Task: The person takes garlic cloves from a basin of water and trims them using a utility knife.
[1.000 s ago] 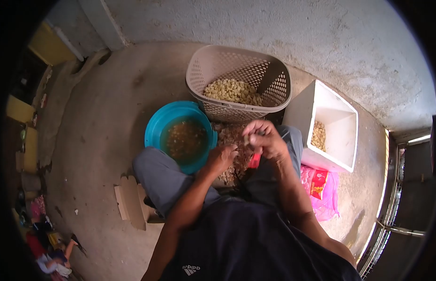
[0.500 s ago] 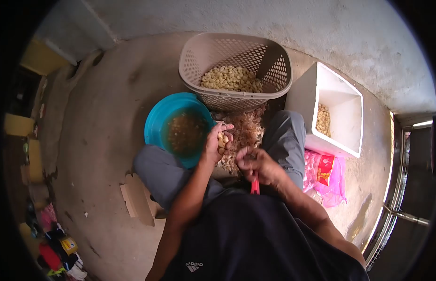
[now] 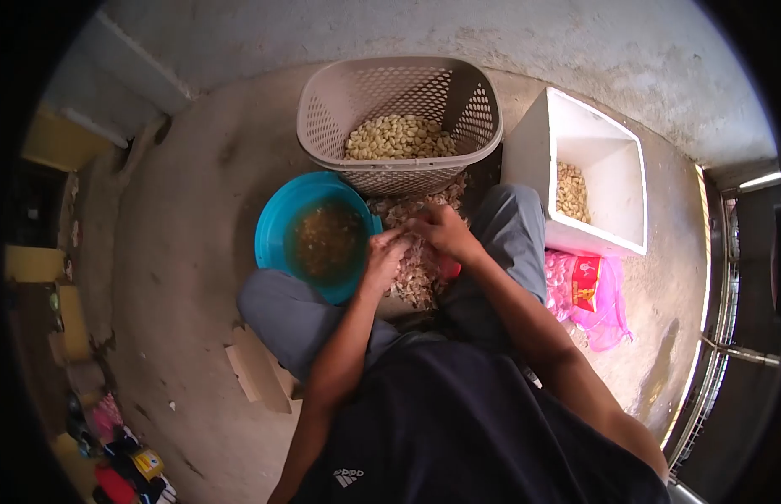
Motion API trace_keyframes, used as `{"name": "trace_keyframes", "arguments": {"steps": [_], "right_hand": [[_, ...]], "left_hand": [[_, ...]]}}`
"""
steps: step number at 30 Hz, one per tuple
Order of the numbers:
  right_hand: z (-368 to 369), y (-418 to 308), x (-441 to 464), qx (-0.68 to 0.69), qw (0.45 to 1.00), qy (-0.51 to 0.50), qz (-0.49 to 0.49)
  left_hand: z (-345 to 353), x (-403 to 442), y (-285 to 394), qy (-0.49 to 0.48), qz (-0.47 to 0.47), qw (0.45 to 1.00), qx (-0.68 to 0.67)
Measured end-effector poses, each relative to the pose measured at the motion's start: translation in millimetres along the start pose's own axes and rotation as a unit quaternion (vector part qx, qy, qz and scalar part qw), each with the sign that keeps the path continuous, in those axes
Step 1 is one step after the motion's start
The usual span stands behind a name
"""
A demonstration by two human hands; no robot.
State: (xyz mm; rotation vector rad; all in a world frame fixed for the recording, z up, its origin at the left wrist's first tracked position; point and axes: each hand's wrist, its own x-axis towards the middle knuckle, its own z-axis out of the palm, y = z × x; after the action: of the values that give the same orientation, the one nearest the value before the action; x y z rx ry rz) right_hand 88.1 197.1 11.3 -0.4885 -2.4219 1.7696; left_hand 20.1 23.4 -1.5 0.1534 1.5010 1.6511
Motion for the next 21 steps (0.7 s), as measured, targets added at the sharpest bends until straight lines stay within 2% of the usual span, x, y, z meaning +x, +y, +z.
{"name": "trace_keyframes", "arguments": {"steps": [1,3,4,7,10,11,14,15,16,17,20,21], "right_hand": [[0.4,5.8,5.0,-0.160,0.982,0.069,-0.078],[-5.2,-3.1,3.8,0.051,0.997,0.040,0.040],[-8.4,-17.5,-1.1,0.155,0.982,0.019,0.101],[-12.1,-48.3,-9.7,0.242,0.959,-0.057,0.139],[3.9,-34.3,-10.2,0.129,0.988,-0.050,0.074],[8.0,-14.9,-6.0,-0.091,0.991,0.009,-0.099],[15.3,17.0,2.7,-0.158,0.976,0.114,-0.102],[10.2,6.1,3.3,-0.022,0.997,0.064,-0.037],[1.2,-15.3,0.3,0.114,0.993,0.010,0.032],[-3.1,-26.4,-2.6,0.248,0.963,-0.044,0.102],[5.3,-9.5,-2.0,0.103,0.987,-0.041,0.117],[8.0,-11.6,-1.2,-0.079,0.997,0.015,0.004]], "left_hand": [[1.8,-1.9,9.9,0.009,-0.004,0.999,-0.030],[-5.1,2.7,12.5,0.038,0.024,0.998,-0.034],[-7.4,0.9,13.5,0.055,0.035,0.997,-0.040],[-7.3,-3.1,23.1,0.045,-0.010,0.996,-0.077],[-7.5,-3.5,16.9,0.035,-0.038,0.996,-0.075],[-7.1,-0.3,12.3,0.031,-0.040,0.996,-0.073],[-6.0,3.0,5.1,0.019,-0.007,1.000,-0.010],[-5.0,1.7,9.1,0.018,-0.020,1.000,-0.007],[-8.3,4.5,6.5,0.016,-0.006,1.000,0.000],[-12.5,7.9,-0.5,0.015,0.006,1.000,0.007],[-5.8,-1.5,4.0,0.023,0.000,1.000,0.008],[-2.9,-2.5,10.5,0.026,-0.005,1.000,0.008]]}}
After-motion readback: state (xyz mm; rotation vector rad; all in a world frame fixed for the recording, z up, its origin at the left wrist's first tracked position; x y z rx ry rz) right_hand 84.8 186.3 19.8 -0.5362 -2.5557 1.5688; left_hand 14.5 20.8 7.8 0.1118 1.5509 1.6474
